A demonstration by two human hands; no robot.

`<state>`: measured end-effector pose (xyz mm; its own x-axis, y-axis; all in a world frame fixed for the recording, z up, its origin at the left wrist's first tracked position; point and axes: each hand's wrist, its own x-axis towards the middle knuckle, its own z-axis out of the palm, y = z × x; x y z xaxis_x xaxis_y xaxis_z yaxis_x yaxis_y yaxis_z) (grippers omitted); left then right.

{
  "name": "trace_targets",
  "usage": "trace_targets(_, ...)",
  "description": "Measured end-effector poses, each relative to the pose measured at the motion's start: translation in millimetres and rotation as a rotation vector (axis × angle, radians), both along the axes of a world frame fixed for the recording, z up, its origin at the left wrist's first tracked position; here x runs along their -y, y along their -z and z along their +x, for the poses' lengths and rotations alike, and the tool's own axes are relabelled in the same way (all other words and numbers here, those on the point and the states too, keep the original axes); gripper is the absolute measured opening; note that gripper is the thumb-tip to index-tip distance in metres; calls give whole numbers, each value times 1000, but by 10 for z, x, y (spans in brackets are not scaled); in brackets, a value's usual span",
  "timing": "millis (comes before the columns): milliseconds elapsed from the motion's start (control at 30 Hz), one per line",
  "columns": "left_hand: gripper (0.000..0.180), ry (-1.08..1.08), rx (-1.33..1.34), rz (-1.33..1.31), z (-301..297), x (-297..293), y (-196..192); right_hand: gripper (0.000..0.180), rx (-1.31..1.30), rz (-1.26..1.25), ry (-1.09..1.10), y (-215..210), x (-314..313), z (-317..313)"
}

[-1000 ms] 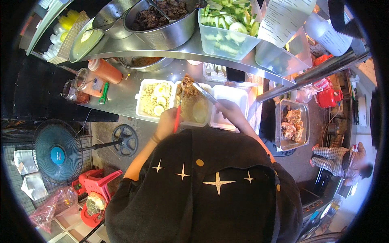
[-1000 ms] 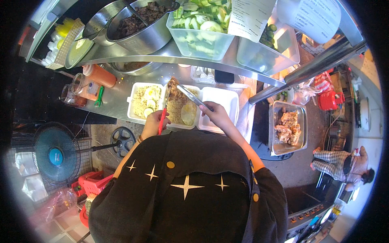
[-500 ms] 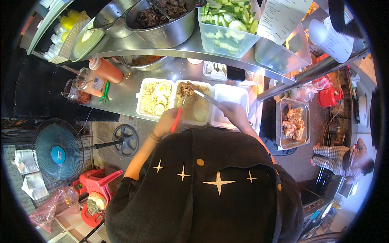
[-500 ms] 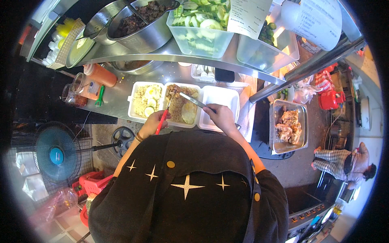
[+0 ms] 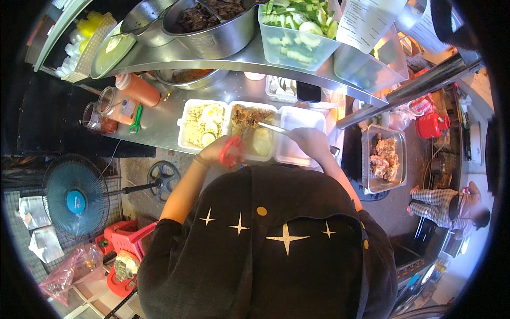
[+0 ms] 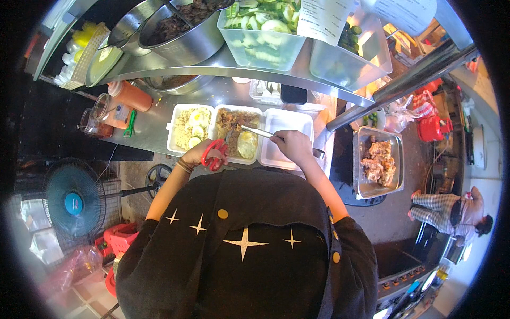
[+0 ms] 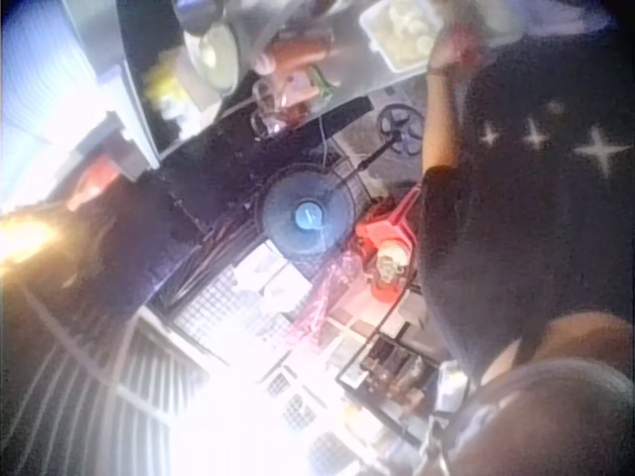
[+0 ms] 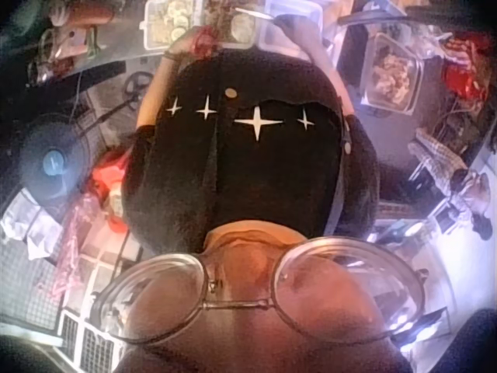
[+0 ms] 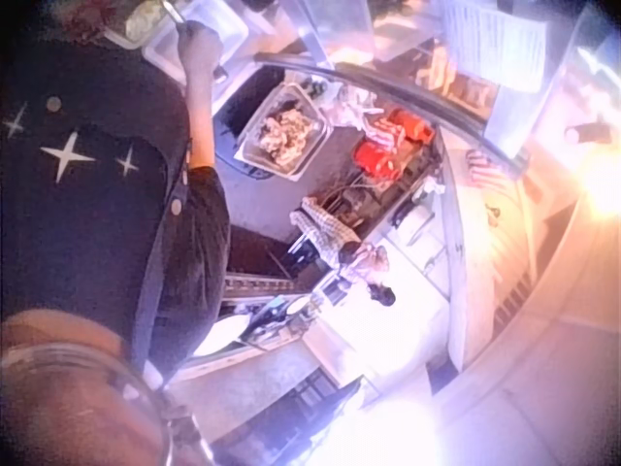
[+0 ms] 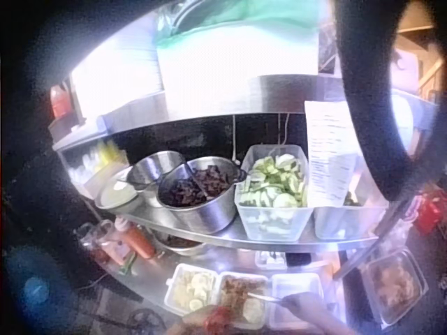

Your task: The person assembles food into white styrofoam containers using tongs and scissors. They add rice, sliced cucumber, fried chicken, and a dark meat topping, cutting the chicken into smaller pieces before placing it in the boxes.

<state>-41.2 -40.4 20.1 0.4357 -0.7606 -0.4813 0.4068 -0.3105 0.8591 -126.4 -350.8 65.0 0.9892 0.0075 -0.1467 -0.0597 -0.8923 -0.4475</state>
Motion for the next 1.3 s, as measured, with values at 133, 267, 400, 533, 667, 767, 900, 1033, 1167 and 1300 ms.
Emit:
trace_targets(133, 22, -18, -3, 20, 9, 62, -25, 32, -39, -70, 11, 7, -33, 31)
trace_targets(267, 21, -66, -1, -36, -24, 68, -140, 32, -37, -57, 37, -5, -47, 11)
trace_targets(400, 21, -150, -87, -66, -21, 75, -141, 32, -10, -67, -7, -81, -60, 32)
trace_targets(533, 22, -101, -55, -30, 91, 80, -64, 31, -11, -80, -30, -29, -97, 52)
trace_targets(667, 27, -45, -31, -84, 61, 29, -126, 31, 41, 2, 33, -43, -23, 13)
trace_targets(767, 31, -16, 50, -265, -16, -176, 127, 31, 88, 176, 117, -108, 128, -42)
trace_targets(900, 43, 178, 441, -170, -63, -188, 7, 32, -3, 337, 159, -247, 110, -102)
trace_targets(1033, 43, 22, 213, 16, -130, -9, -238, 32, 77, 350, 70, -92, 5, -115)
trace_targets(1167, 36, 27, 79, 76, -155, 0, -381, 33, 83, 277, 14, 84, 43, -50)
trace_targets(1300, 28, 176, 306, 17, -80, -114, -194, 33, -11, 135, 5, 187, 26, 10)
